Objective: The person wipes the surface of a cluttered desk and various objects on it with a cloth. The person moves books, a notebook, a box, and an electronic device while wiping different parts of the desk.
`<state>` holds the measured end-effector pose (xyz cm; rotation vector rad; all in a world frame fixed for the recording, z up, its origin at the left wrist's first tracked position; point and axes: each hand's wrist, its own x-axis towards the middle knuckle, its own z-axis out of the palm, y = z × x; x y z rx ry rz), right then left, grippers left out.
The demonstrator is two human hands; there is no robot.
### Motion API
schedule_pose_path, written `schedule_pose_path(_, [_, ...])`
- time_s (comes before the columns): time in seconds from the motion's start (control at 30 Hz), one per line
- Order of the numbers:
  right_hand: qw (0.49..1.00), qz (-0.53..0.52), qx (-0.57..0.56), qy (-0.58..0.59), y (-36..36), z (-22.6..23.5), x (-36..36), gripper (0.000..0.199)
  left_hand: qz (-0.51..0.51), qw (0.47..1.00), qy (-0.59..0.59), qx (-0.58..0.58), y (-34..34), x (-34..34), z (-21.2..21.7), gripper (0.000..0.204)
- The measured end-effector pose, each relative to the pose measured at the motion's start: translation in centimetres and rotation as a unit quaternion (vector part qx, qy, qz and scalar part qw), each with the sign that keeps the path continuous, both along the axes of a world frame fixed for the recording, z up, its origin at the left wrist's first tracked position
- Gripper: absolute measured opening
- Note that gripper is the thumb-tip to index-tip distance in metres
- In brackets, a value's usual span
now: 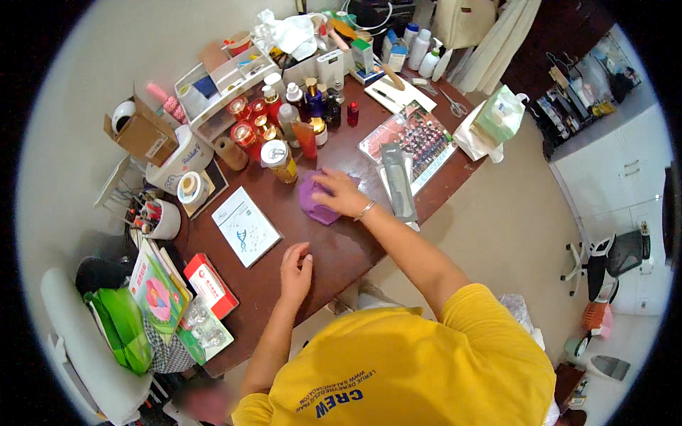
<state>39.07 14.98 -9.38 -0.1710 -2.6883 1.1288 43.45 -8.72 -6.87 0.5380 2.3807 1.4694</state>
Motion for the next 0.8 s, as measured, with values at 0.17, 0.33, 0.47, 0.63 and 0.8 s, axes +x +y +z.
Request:
schedule_pose_path(0.17, [0.940,-0.301,0.065,-0.143,8.0,2.7,7.5,0.040,-0.030,0.999,-0.036,0.018,2.6,0.1,0.1,0.028])
schedule_pose_path(0.33, [0.899,-0.266,0.083,-0.338,10.9,1.4,10.8,0.050,-0.102,0.988,-0.105,0.039,7.4,0.6,-3.2,0.030])
schedule_pose_path(0.47, [0.895,-0.242,0.074,-0.368,10.9,0.2,8.8,0.045,-0.155,0.980,-0.123,0.024,9.2,1.3,-4.3,0.031])
schedule_pose_path(0.63, [0.922,-0.290,-0.055,-0.249,10.7,-3.0,10.2,0.039,-0.167,0.973,-0.160,0.027,8.2,0.6,-5.1,0.031])
schedule_pose_path(0.8, [0.854,-0.258,-0.389,-0.229,10.1,-3.5,12.1,0.027,-0.125,0.944,-0.304,0.030,9.3,-0.2,-3.2,0.040])
